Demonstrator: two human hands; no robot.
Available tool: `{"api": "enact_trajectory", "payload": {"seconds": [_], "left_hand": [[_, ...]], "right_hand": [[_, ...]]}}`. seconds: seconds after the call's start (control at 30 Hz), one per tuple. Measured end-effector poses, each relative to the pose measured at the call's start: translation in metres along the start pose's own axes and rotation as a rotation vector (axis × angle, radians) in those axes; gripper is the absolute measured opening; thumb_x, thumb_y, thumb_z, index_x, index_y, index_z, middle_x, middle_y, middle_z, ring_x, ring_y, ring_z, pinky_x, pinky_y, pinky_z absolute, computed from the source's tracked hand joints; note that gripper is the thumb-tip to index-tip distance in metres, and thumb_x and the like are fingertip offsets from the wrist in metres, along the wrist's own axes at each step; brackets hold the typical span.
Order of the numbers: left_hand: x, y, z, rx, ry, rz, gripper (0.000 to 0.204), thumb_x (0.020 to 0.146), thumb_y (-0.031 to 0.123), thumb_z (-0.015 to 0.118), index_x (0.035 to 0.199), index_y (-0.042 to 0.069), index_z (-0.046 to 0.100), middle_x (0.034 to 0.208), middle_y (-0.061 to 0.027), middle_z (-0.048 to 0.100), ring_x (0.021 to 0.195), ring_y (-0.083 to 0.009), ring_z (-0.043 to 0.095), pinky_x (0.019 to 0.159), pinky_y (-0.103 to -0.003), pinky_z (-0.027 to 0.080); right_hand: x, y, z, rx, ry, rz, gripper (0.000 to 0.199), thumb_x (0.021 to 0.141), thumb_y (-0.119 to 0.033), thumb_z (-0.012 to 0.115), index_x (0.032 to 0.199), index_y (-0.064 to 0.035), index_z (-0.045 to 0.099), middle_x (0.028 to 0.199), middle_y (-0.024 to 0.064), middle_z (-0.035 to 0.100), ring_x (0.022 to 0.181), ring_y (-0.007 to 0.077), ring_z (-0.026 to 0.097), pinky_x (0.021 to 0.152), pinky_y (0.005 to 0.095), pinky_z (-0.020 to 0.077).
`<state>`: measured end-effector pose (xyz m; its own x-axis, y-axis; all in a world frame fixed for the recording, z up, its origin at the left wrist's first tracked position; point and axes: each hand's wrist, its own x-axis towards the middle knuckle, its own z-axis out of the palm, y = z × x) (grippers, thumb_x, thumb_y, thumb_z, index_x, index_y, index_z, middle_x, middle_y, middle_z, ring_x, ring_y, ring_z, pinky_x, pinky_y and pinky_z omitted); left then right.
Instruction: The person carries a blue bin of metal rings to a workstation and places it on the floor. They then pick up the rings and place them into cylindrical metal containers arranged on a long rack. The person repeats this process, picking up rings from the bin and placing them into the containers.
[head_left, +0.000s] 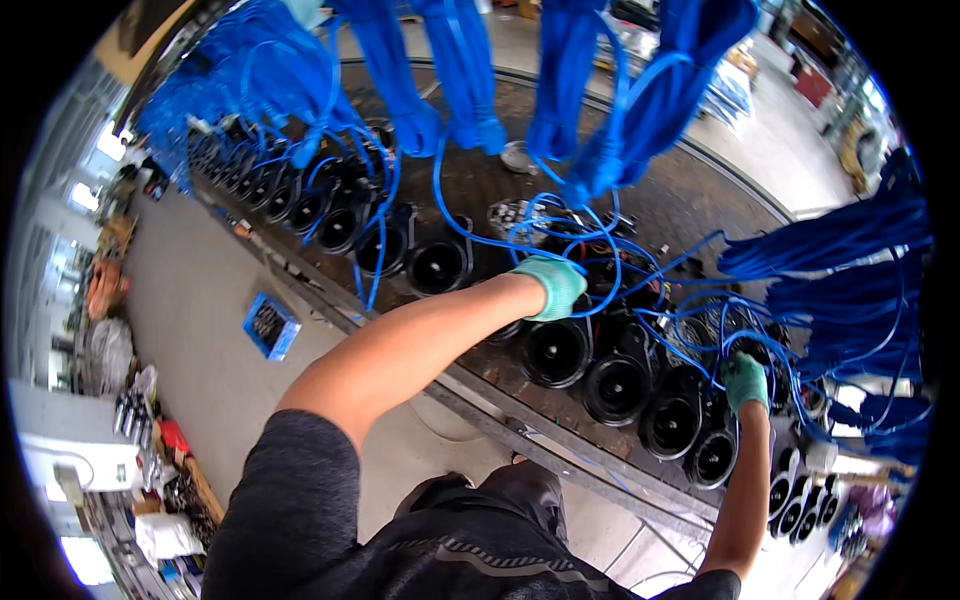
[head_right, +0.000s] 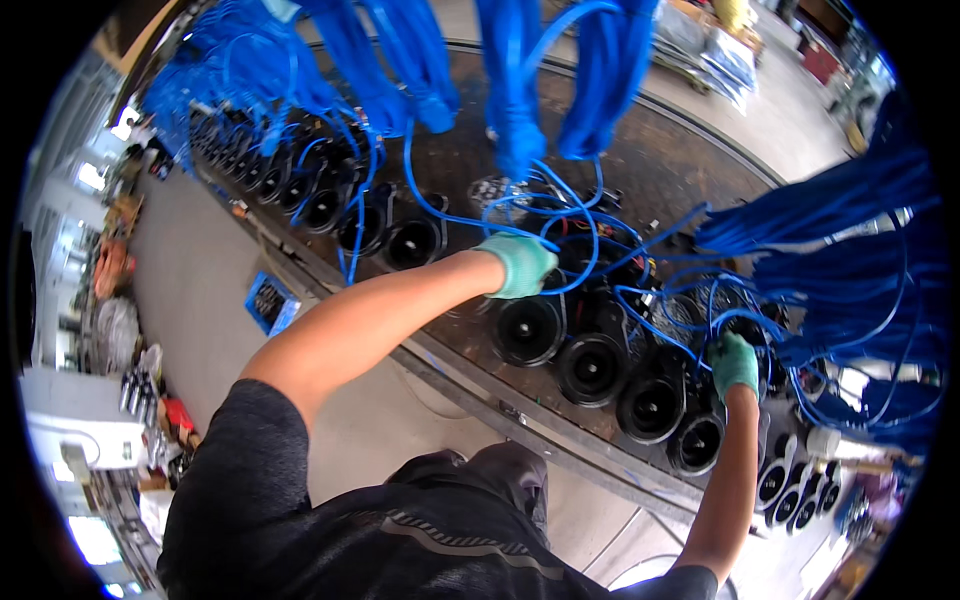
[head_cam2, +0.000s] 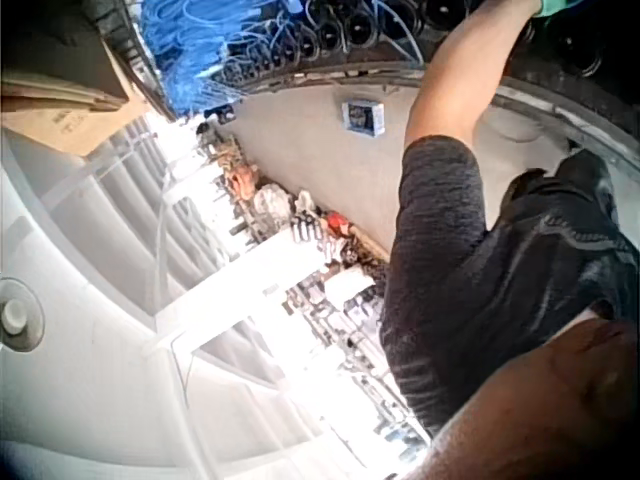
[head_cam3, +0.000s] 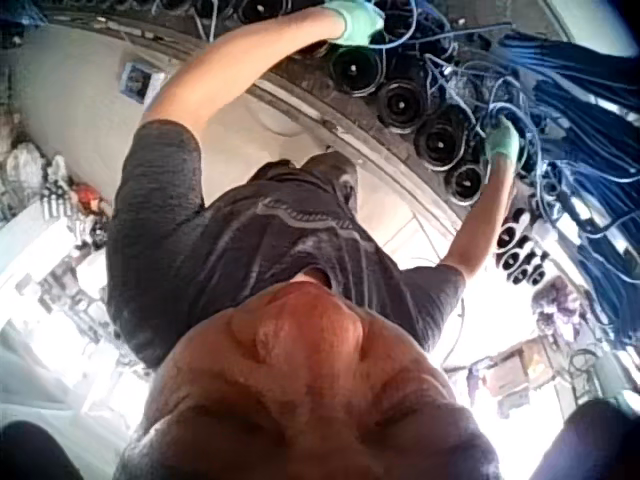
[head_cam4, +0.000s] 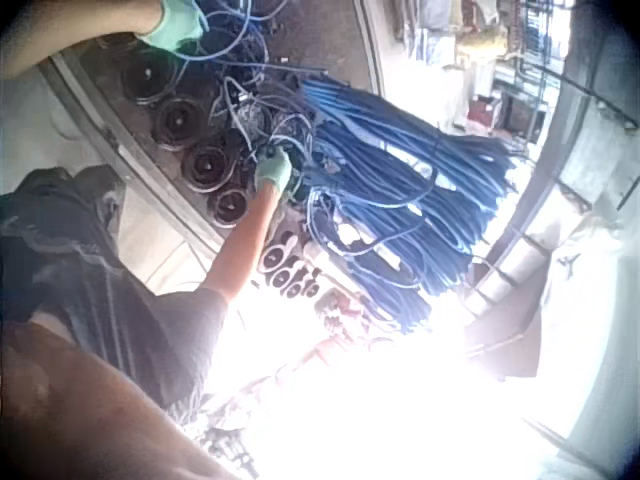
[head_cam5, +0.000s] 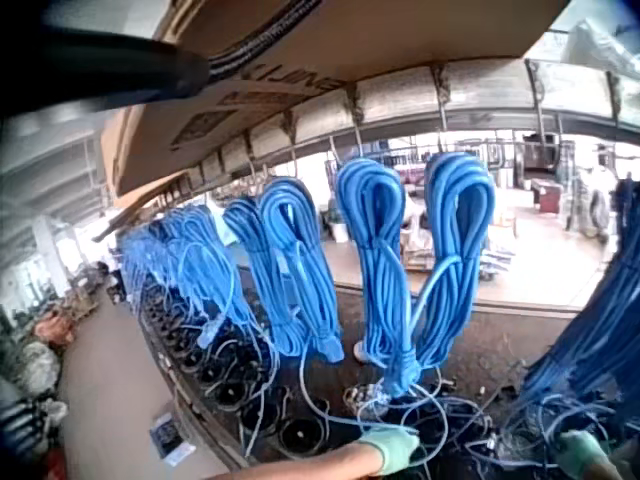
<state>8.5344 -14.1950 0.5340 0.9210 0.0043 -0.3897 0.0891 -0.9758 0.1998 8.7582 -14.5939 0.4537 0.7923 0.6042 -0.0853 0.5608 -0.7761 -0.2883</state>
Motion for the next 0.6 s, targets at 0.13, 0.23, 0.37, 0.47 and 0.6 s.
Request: {"api": "enact_trajectory", "payload": {"seconds": [0.13, 0.23, 0.37, 0.47, 0.6], "left_hand": [[-0.001, -0.004, -0.003, -0.073, -0.096, -0.018, 0.036, 0.083, 0.025, 0.065, 0.111, 0.003, 0.071, 0.11, -0.0201, 0.071, 0.102, -0.0382, 0.068, 0.086, -0.048, 0.054], [0.008, 0.012, -0.007, -0.089, -0.134, 0.043, 0.044, 0.082, 0.024, 0.067, 0.122, 0.004, 0.066, 0.12, -0.0186, 0.069, 0.11, -0.0368, 0.066, 0.091, -0.047, 0.053], [-0.047, 0.004, -0.004, -0.261, -0.017, -0.072, 0.046, 0.086, 0.024, 0.069, 0.127, 0.004, 0.061, 0.117, -0.0195, 0.069, 0.107, -0.0385, 0.066, 0.088, -0.048, 0.053], [-0.091, 0.003, 0.024, -0.446, 0.247, -0.058, 0.036, 0.09, 0.026, 0.068, 0.117, 0.004, 0.062, 0.112, -0.0186, 0.068, 0.103, -0.0392, 0.066, 0.085, -0.048, 0.052], [-0.18, -0.013, 0.069, -0.66, 0.69, -0.224, 0.036, 0.091, 0.027, 0.067, 0.121, 0.007, 0.064, 0.107, -0.0163, 0.069, 0.098, -0.0359, 0.068, 0.086, -0.045, 0.054]], "right_hand": [[0.005, -0.004, 0.0, -0.111, -0.289, -0.142, 0.019, 0.094, -0.02, 0.061, 0.102, -0.0055, 0.071, 0.102, 0.0216, 0.065, 0.098, 0.0436, 0.061, 0.085, 0.0474, 0.0508], [0.002, 0.092, 0.016, -0.5, -0.434, -0.211, 0.022, 0.096, -0.022, 0.055, 0.105, -0.0075, 0.069, 0.106, 0.0215, 0.066, 0.102, 0.0431, 0.063, 0.089, 0.0486, 0.0518], [-0.028, -0.153, -0.073, -0.187, -0.127, -0.233, 0.019, 0.091, -0.018, 0.065, 0.105, -0.006, 0.069, 0.099, 0.0184, 0.068, 0.094, 0.0404, 0.066, 0.083, 0.0479, 0.0534], [-0.029, -0.276, -0.069, 0.262, -0.168, -0.608, 0.025, 0.085, -0.014, 0.072, 0.108, -0.0055, 0.068, 0.102, 0.0168, 0.066, 0.094, 0.0385, 0.065, 0.081, 0.0458, 0.0532], [0.005, -0.354, -0.021, -0.066, -0.354, -0.681, 0.028, 0.09, -0.023, 0.07, 0.113, -0.0082, 0.068, 0.112, 0.0152, 0.065, 0.102, 0.038, 0.065, 0.087, 0.046, 0.0536]]}}
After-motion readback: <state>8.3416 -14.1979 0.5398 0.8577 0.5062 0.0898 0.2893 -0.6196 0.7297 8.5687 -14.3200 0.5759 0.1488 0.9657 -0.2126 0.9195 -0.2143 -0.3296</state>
